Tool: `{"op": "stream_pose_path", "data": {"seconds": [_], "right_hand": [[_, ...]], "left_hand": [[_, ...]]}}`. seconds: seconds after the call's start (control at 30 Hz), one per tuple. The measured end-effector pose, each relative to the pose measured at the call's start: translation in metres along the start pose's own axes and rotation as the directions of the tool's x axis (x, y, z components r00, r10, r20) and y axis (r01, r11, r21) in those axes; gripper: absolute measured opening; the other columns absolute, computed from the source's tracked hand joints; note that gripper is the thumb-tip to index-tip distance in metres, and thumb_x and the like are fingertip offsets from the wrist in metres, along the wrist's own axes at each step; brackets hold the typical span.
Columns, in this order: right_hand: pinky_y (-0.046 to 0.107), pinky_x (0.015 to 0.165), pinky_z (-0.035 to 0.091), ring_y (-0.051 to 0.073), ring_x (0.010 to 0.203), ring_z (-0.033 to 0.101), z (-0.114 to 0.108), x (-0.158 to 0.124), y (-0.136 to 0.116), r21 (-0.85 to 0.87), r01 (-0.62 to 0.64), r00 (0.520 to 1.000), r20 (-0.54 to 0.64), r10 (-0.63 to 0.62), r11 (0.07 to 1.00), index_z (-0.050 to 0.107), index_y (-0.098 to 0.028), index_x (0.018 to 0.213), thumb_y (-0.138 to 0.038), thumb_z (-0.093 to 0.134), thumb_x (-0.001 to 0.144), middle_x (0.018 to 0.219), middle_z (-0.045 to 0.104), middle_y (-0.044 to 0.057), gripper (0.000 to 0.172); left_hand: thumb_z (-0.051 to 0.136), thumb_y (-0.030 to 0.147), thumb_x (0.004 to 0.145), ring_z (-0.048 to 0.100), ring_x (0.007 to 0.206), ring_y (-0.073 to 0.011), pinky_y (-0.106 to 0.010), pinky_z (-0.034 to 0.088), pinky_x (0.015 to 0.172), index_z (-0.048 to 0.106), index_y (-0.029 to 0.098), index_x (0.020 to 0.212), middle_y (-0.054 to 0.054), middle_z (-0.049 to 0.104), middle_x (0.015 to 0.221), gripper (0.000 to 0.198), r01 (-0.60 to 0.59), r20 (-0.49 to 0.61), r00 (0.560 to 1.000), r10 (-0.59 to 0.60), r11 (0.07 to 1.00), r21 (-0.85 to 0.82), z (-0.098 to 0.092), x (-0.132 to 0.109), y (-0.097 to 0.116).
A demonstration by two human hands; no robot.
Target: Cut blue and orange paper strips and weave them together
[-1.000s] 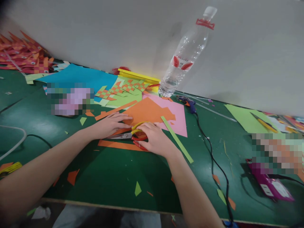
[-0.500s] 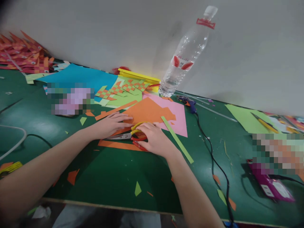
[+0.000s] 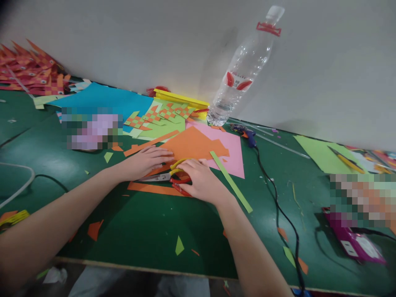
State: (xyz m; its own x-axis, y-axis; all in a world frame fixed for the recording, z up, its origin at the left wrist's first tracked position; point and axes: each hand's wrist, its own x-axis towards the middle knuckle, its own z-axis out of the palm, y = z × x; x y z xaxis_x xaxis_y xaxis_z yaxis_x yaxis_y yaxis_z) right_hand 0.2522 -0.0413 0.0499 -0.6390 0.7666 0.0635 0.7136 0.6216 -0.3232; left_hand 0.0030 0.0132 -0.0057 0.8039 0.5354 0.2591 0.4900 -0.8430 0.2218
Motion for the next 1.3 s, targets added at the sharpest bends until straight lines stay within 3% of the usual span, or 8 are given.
{"op": "stream_pose_path", "data": {"seconds": [0.87,1.3], "right_hand": [[0.046,0.099,0.039,0.026,0.115,0.055,-0.0034,-0.0008,0.0026,0.06,-0.003,0.998,0.064,0.0,0.998,0.056,-0.025,0.122,-0.031,0.064,0.083,0.12,0.062,0.007,0.04],[0.046,0.099,0.039,0.026,0.114,0.055,-0.0037,-0.0014,-0.0016,0.087,0.01,0.997,0.074,-0.016,0.996,0.057,-0.025,0.119,-0.03,0.064,0.083,0.119,0.062,0.008,0.037]], "left_hand": [[0.026,0.033,0.103,0.037,0.135,-0.014,-0.032,0.021,0.111,0.043,0.023,0.138,-0.001,0.049,0.143,0.04,0.033,-0.027,0.999,-0.033,0.999,0.013,0.0009,0.001,0.0016],[0.029,0.032,0.103,0.035,0.137,-0.0168,-0.035,0.022,0.112,0.045,0.022,0.137,-0.002,0.046,0.145,0.038,0.042,0.007,0.999,-0.042,0.999,-0.005,-0.003,0.0018,0.0053]]}}
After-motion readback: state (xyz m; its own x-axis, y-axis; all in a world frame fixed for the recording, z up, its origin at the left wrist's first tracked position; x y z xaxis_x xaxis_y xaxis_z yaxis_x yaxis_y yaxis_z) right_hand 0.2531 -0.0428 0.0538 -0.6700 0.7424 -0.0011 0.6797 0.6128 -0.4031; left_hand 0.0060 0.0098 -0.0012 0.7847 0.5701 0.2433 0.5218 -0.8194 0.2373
